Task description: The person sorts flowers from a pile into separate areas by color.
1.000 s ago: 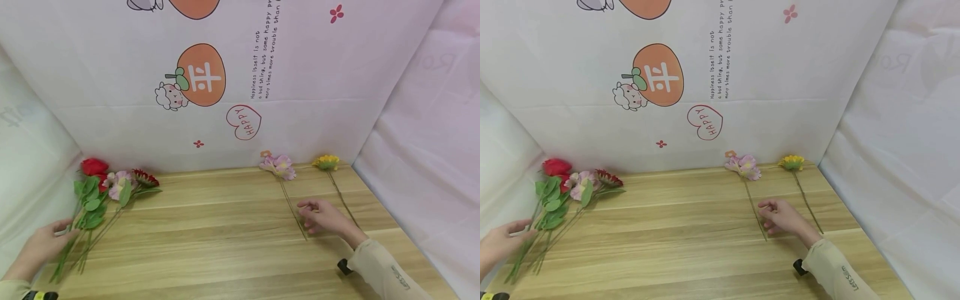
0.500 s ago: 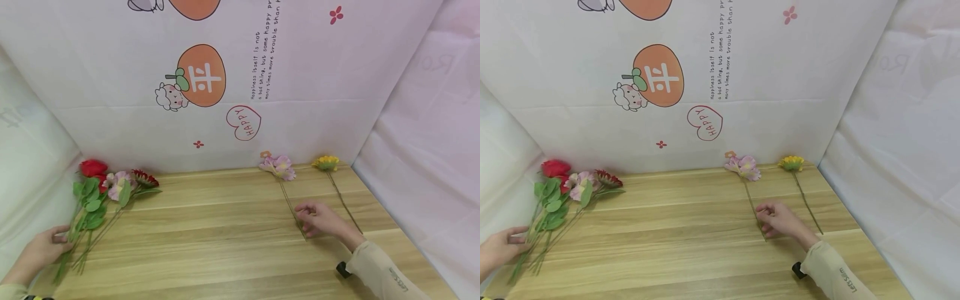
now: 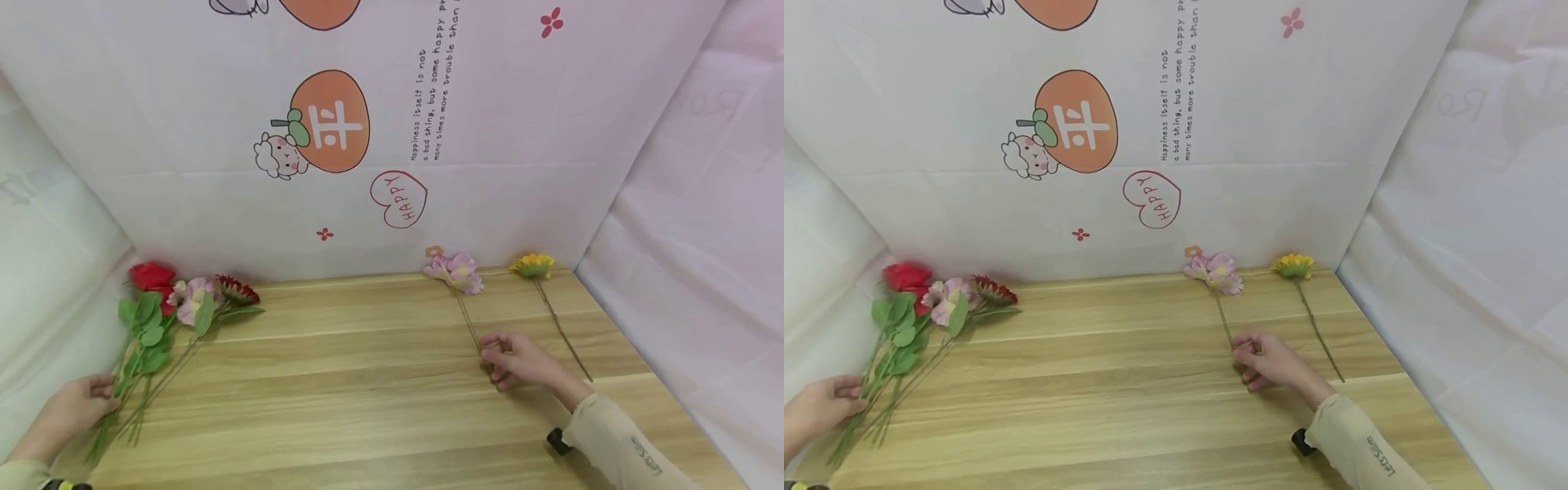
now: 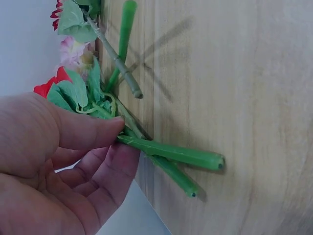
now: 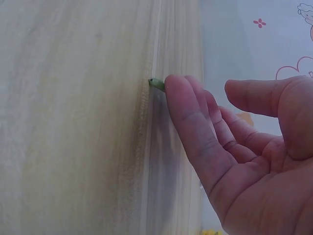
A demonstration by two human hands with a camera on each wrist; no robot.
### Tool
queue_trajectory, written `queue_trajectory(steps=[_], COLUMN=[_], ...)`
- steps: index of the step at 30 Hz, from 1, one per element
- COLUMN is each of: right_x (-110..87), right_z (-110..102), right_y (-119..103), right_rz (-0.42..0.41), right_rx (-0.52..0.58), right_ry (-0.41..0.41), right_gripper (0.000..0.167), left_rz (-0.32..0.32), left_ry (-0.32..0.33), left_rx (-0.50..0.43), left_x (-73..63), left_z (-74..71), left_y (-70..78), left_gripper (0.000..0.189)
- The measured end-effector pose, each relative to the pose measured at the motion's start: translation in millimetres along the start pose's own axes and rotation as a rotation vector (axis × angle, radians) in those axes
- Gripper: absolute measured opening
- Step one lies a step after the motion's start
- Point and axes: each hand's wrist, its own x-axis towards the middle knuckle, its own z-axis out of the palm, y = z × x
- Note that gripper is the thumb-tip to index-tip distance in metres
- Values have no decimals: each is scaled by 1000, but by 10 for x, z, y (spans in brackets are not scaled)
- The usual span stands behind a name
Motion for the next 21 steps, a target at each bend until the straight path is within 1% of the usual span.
queue_trajectory(steps=[4,10,12,16,21], right_x=[11,28,28,22,17], right_z=[2,13,14,17,16], right_y=[9,9,8,3,-2], right_rz=[12,27,20,15,15], right_rx=[7,-7,-14,-10,3], right_ry=[-4,-5,-12,-16,-11], right_gripper=[48,48,48,48,48], left_rz=[-1,27,29,8,-13], left_ry=[-4,7,7,0,-13], left_rx=[-6,3,-4,-28,-46], left_x=[20,7,2,8,55], left_z=[7,17,25,37,36], left_y=[-11,-22,-25,-31,-66], left_gripper=[59,58,56,58,61])
